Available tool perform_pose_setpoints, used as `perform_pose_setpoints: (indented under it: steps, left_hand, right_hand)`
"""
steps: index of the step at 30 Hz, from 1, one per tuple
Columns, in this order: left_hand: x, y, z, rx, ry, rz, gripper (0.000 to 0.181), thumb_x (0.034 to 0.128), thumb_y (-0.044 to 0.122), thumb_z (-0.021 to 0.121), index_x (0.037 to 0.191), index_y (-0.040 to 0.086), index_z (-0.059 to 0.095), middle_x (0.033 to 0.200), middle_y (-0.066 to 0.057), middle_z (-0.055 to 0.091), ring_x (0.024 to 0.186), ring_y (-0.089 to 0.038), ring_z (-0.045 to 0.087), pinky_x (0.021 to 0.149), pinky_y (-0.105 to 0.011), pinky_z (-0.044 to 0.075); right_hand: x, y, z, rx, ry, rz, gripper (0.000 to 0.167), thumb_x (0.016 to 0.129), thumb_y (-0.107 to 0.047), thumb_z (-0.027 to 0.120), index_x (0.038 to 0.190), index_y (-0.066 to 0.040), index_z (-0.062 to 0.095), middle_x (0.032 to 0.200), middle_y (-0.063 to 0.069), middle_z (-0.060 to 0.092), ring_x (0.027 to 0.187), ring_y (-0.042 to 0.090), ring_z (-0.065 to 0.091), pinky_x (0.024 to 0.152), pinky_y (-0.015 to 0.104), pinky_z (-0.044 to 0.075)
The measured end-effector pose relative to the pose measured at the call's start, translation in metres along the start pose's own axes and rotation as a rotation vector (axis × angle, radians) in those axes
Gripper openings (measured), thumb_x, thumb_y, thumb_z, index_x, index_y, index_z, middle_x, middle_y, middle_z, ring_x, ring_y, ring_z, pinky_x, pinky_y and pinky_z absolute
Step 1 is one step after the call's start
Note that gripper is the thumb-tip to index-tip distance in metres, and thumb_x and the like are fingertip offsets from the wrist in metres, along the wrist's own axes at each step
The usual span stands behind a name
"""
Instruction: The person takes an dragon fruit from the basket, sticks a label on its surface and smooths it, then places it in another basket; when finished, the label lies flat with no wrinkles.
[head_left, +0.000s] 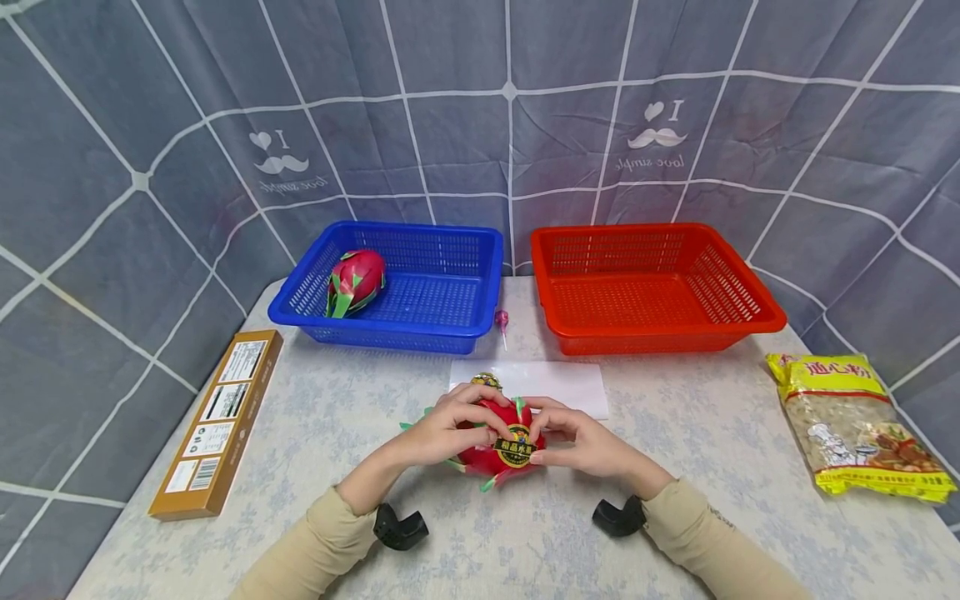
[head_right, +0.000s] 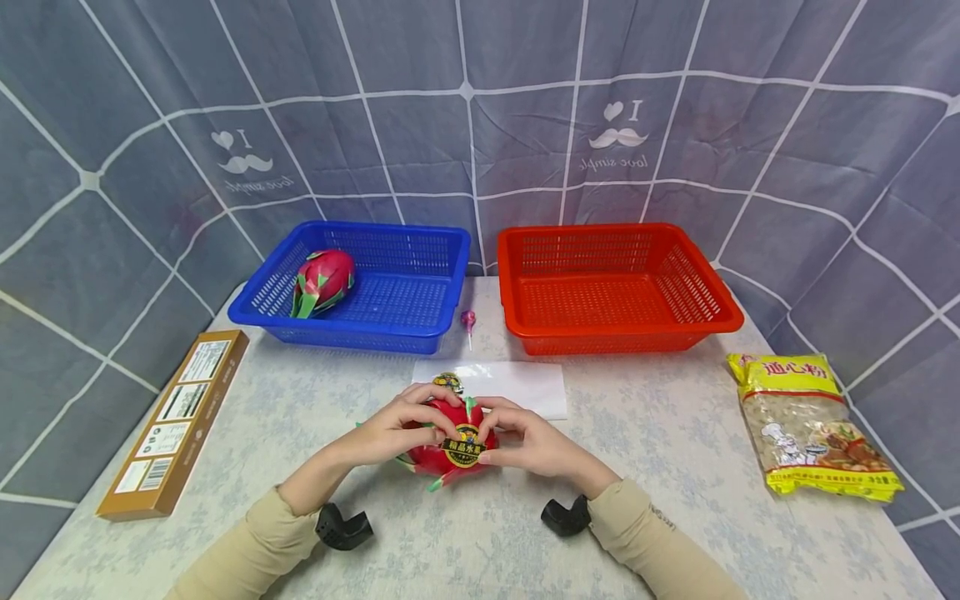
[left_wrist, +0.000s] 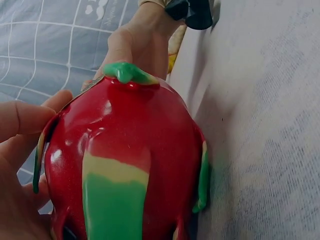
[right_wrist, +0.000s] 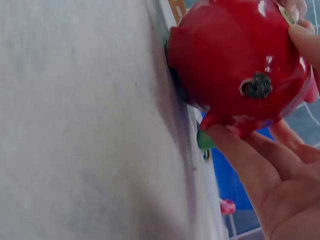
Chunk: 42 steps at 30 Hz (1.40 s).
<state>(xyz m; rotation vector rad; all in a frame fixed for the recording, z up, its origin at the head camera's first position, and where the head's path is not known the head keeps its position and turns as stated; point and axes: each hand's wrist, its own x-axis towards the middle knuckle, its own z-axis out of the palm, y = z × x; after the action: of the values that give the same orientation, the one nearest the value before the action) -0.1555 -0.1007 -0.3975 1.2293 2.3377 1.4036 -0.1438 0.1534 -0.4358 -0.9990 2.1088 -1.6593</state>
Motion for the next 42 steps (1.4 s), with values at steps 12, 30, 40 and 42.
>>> perform_pose_setpoints:
  steps: [12, 30, 40, 42]
  left_hand:
    - [-0.001, 0.000, 0.003, 0.117, 0.047, 0.056, 0.013, 0.0788, 0.021, 0.073, 0.091, 0.024, 0.074, 0.121, 0.003, 0.055, 0.117, -0.019, 0.042, 0.093, -0.050, 0.029]
    - [0.000, 0.001, 0.002, -0.070, 0.040, -0.037, 0.014, 0.0799, 0.013, 0.073, 0.092, 0.009, 0.076, 0.119, -0.005, 0.057, 0.117, -0.024, 0.043, 0.096, -0.043, 0.034]
    - [0.000, 0.007, 0.016, -0.022, 0.161, -0.072, 0.013, 0.0791, 0.016, 0.075, 0.092, 0.012, 0.076, 0.116, 0.000, 0.061, 0.113, -0.020, 0.047, 0.093, -0.043, 0.037]
    - [0.000, 0.008, 0.019, -0.009, 0.172, -0.069, 0.012, 0.0821, 0.015, 0.071, 0.093, 0.013, 0.075, 0.116, 0.000, 0.061, 0.113, -0.020, 0.047, 0.094, -0.045, 0.036]
  right_hand:
    - [0.003, -0.005, 0.015, -0.052, 0.198, 0.072, 0.030, 0.072, -0.012, 0.082, 0.081, -0.011, 0.053, 0.133, 0.014, 0.048, 0.116, 0.025, 0.053, 0.087, 0.032, 0.049]
    - [0.001, -0.009, 0.016, -0.317, 0.163, -0.137, 0.049, 0.075, -0.020, 0.080, 0.111, -0.015, 0.047, 0.108, -0.002, 0.060, 0.098, 0.017, 0.063, 0.083, 0.034, 0.052]
    - [-0.001, -0.011, 0.013, -0.287, 0.159, -0.016, 0.074, 0.071, -0.034, 0.082, 0.131, -0.019, 0.042, 0.125, 0.001, 0.058, 0.110, 0.020, 0.059, 0.087, 0.036, 0.050]
    - [-0.002, -0.013, 0.011, -0.254, 0.160, 0.021, 0.076, 0.071, -0.032, 0.082, 0.134, -0.019, 0.042, 0.127, 0.002, 0.056, 0.112, 0.021, 0.058, 0.087, 0.036, 0.050]
